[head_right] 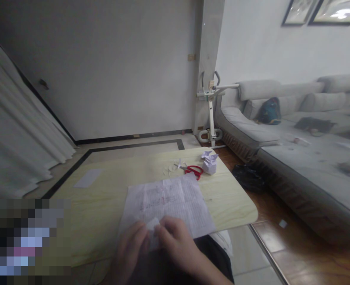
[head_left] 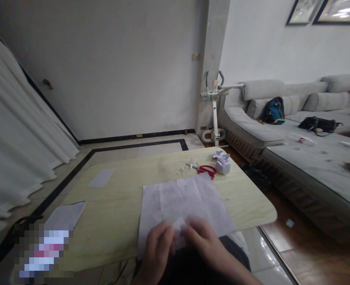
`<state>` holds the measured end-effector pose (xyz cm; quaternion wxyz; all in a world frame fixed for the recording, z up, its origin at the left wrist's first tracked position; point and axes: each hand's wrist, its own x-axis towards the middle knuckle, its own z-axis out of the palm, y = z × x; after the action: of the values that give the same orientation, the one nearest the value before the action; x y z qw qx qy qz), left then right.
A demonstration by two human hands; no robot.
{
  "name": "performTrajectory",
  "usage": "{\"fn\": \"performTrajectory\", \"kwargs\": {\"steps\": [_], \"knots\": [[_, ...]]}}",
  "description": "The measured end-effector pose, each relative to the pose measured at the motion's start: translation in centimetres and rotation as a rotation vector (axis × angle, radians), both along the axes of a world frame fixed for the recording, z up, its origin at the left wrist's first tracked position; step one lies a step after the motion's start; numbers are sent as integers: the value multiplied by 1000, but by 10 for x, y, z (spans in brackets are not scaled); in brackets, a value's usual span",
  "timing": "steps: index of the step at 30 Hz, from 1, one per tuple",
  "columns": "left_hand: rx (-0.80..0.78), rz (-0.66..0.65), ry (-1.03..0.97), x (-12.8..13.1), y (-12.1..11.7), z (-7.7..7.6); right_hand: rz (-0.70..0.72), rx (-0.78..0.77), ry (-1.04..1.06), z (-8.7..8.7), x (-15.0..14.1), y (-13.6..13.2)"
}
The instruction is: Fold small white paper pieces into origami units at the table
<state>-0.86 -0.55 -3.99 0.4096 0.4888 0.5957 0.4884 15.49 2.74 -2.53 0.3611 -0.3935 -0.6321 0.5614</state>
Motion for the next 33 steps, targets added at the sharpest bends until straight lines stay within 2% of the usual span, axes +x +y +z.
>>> {"fn": "performTrajectory", "kwargs": {"steps": [5, 9, 12, 16, 21, 27, 33], "knots": [[-50, 77, 0, 6, -4, -3, 9, 72, -29, -6, 1, -4], [-3, 133, 39, 8, -6, -5, 51, -28, 6, -3, -1, -3], [-21, 140, 45, 5, -4, -4, 54, -52, 35, 4, -1, -1], [-64, 55, 14, 5, -4, -2, 68, -45, 30, 8, 2, -1], [-44, 135, 20, 6, -6, -5, 75, -66, 26, 5, 4, -4], [-68, 15, 51, -4, -4, -15, -38, 113, -90, 10, 7, -2], [-19, -123, 178, -7, -7, -20, -46, 91, -127, 15, 8, 5]]}}
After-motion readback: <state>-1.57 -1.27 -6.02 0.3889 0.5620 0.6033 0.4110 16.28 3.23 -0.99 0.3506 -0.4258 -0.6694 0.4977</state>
